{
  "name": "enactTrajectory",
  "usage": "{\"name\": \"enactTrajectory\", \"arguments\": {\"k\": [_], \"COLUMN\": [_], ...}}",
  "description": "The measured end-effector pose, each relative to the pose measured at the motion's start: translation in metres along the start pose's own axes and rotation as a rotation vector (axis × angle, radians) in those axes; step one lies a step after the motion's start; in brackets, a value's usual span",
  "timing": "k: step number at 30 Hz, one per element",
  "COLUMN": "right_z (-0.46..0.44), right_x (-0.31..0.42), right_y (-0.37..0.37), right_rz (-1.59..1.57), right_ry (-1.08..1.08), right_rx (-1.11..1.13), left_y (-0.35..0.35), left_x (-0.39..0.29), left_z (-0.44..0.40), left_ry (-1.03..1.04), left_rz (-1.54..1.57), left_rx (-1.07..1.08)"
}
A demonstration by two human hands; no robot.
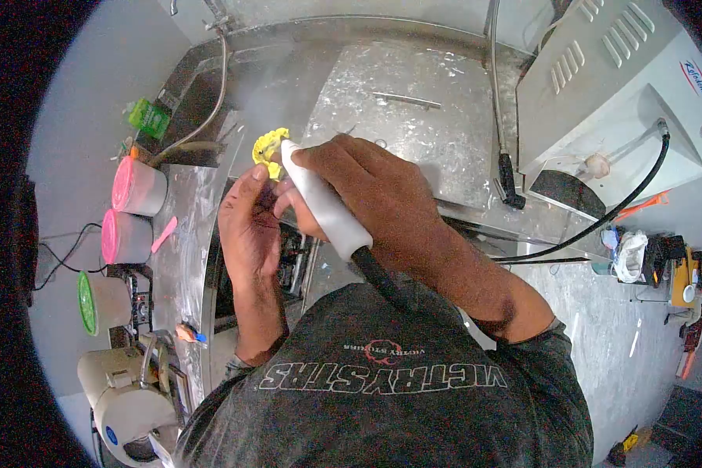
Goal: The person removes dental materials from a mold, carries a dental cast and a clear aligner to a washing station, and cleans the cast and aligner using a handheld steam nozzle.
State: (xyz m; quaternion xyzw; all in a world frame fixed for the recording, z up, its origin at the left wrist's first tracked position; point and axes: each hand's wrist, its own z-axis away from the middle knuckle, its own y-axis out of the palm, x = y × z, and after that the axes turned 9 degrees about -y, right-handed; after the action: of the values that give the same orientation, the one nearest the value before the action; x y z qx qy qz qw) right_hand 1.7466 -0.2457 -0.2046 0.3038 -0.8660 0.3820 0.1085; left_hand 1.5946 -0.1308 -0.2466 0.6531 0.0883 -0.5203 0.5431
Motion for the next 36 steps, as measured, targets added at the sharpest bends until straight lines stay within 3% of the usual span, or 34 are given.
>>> {"name": "enactTrajectory", "arguments": {"k": [11,20,36], "right_z": [0.001,-0.004,-0.003], "right_x": [0.005,0.016,0.021], "right_y": [-0.006,-0.008,-0.004], "right_rz": [0.057,-0.030,-0.016], "right_ry": [0.045,0.013,0.025], "right_rx": [0.020,-0.179,-0.063], "left_y": [-0.002,-0.001,-0.004], "left_x": [-0.005,-0.006,0.000], "left_z": [0.005,0.008,0.013], "left_ry": [0.004,0.009,0.132], "left_rz": [-0.043,0.020,-0.088], "left_rx": [-0.001,0.004,0.042]}}
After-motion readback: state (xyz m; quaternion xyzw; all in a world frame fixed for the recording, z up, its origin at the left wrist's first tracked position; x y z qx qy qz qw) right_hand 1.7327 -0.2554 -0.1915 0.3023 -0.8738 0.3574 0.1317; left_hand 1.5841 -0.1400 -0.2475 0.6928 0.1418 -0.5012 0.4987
